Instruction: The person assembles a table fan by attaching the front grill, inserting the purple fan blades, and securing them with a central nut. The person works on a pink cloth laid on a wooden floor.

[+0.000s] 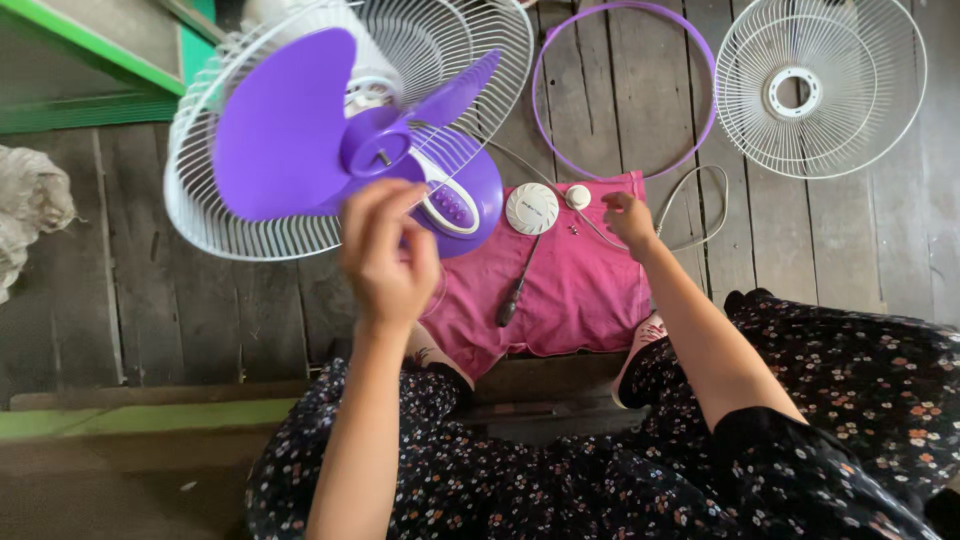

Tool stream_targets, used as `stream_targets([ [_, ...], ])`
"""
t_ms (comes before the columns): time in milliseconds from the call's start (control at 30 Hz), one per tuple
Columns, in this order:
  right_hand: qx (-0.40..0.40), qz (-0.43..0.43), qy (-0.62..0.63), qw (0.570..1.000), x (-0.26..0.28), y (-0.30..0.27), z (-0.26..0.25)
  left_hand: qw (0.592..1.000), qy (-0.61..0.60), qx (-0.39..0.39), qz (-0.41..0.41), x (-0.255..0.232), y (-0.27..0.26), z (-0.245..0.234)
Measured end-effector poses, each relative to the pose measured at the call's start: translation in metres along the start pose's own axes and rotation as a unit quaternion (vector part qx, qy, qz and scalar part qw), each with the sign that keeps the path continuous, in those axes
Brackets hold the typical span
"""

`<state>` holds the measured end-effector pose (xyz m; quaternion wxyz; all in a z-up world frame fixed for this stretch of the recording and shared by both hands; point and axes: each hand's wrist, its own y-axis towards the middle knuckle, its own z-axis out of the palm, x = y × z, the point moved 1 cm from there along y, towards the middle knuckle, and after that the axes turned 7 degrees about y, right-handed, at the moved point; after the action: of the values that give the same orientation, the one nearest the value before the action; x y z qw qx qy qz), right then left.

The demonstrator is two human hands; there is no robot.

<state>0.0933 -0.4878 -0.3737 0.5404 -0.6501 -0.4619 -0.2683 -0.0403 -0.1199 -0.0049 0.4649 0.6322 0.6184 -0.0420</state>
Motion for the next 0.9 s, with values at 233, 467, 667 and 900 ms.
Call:
stream_targets([
  [233,0.016,-0.068,-0.260,0.963,-0.049,0.035,0.019,0.993,0.051,0.102,-0.006,0.022,-0.007,0.065],
  [467,0.065,-0.099,-0.305,0.945,-0.045,0.062,0.049,0.976,0.007,0.138,-0.168,0.046,0.001,0.082],
  [667,0.110,-0.075,-0.343,0.930,-0.048,0.074,0.055,0.981,0.034,0.133,-0.137,0.057,0.012,0.083],
  [900,-0.006,-0.123,-0.293,0.948,-0.073,0.081,0.041,0.980,0.026,0.137,-0.143,0.056,0.014,0.082],
])
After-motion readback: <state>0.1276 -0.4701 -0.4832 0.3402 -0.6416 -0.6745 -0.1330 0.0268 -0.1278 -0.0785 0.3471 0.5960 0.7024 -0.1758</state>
